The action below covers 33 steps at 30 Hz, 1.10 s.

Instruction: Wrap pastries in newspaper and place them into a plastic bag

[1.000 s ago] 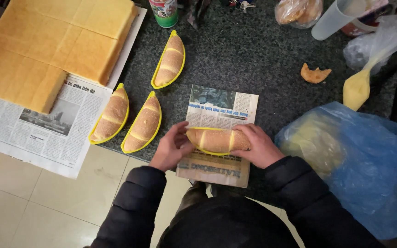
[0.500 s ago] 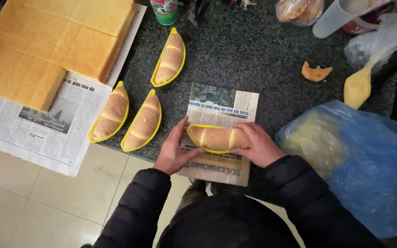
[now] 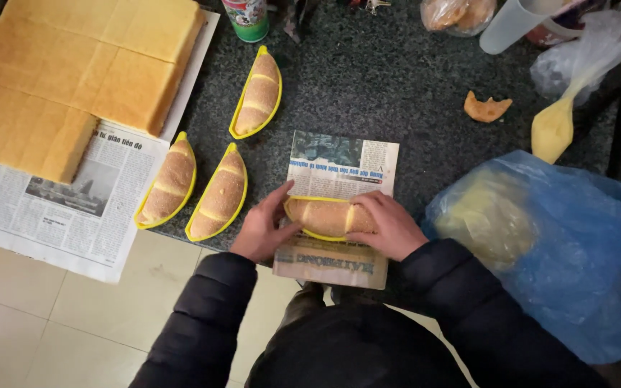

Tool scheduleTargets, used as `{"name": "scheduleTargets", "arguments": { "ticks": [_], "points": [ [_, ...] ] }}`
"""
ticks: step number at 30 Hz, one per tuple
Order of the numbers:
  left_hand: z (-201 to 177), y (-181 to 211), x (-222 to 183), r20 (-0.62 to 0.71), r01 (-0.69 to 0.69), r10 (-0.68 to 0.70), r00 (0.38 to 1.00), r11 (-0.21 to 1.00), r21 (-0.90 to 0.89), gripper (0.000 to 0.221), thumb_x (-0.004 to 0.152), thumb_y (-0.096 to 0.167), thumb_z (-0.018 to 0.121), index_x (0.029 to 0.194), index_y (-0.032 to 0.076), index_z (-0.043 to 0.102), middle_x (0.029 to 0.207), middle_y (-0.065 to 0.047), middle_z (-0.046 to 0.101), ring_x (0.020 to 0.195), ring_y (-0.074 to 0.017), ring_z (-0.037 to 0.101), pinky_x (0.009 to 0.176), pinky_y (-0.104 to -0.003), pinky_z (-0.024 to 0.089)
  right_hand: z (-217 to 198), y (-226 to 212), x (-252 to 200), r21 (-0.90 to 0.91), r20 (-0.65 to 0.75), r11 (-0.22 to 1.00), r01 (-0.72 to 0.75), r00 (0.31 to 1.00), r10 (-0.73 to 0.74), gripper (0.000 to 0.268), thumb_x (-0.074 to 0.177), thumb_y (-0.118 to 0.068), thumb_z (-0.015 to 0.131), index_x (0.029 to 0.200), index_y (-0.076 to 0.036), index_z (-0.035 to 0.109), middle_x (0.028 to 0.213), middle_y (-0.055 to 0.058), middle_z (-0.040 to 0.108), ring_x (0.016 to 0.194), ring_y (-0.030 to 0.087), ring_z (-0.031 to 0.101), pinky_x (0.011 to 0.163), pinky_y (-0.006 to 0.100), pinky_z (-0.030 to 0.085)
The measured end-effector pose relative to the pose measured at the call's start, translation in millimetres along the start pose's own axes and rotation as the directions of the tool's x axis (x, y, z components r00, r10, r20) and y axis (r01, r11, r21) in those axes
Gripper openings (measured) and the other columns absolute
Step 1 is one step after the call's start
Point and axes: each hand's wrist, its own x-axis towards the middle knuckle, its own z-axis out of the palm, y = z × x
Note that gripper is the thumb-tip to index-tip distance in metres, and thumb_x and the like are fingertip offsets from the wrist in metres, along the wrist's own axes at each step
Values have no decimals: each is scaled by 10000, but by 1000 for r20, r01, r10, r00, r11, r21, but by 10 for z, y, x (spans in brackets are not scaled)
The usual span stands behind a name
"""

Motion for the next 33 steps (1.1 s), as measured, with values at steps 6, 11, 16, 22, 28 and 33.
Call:
{"name": "scheduleTargets", "arguments": {
  "ticks": [6, 11, 16, 22, 28, 33],
  "points": [
    [-354, 178, 2, 89, -119, 110, 990, 987, 109, 1122, 756, 257, 955, 1764, 239, 462, 1450, -194, 723, 1367, -424, 703, 1166, -561, 574, -411, -77, -116, 147, 92, 989, 11, 995, -25, 1300, 747, -355, 1074, 1785, -139, 321, 1566, 304, 580, 1489, 560, 550, 1282, 678, 428],
    [-199, 783, -70, 98, -235, 214, 972, 918, 318, 976, 832, 315, 908, 1715, 151, 525, 1580, -193, 606, 1466, -444, 614, 1232, -550, 505, -52, 577, -184, 493, -73, 841, -222, 953, 295, 625, 1055, -189, 792, 1635, -141, 566, 1357, 215, 724, 1190, 416, 750, 957, 540, 638],
    [596, 1088, 150, 147, -465, 455, 878, 745, 478, 792, 836, 495, 900, 1535, 190, 688, 1519, -100, 644, 1432, -349, 635, 1139, -467, 550, 157, 665, -26, 668, 2, 623, -408, 838, 546, 299, 1143, -190, 722, 1345, 21, 788, 1081, 370, 778, 804, 485, 821, 649, 554, 716],
    [1104, 915, 339, 148, -504, 559, 816, 563, 655, 664, 805, 408, 808, 1439, 268, 666, 1213, -3, 644, 1110, -259, 734, 1094, -479, 555, 262, 914, -37, 602, 58, 649, -466, 836, 546, 271, 1074, -260, 810, 1157, -2, 829, 895, 251, 805, 669, 353, 836, 578, 470, 704],
    [1170, 977, 287, -50, -288, 512, 858, 559, 777, 326, 755, 376, 860, 996, 234, 693, 983, -40, 651, 897, -296, 705, 868, -489, 541, 334, 908, -20, 370, -20, 802, -469, 859, 512, 185, 1045, -274, 795, 1116, -126, 879, 908, 129, 878, 852, 292, 856, 744, 453, 678],
    [933, 1200, 230, 67, -411, 517, 854, 588, 697, 275, 826, 412, 799, 954, 182, 719, 1117, -73, 647, 1207, -326, 626, 1044, -507, 487, 178, 420, -106, 346, -21, 820, -456, 870, 492, 228, 1058, -288, 766, 1125, -107, 887, 937, 155, 885, 905, 321, 850, 812, 460, 655]
  ]
}}
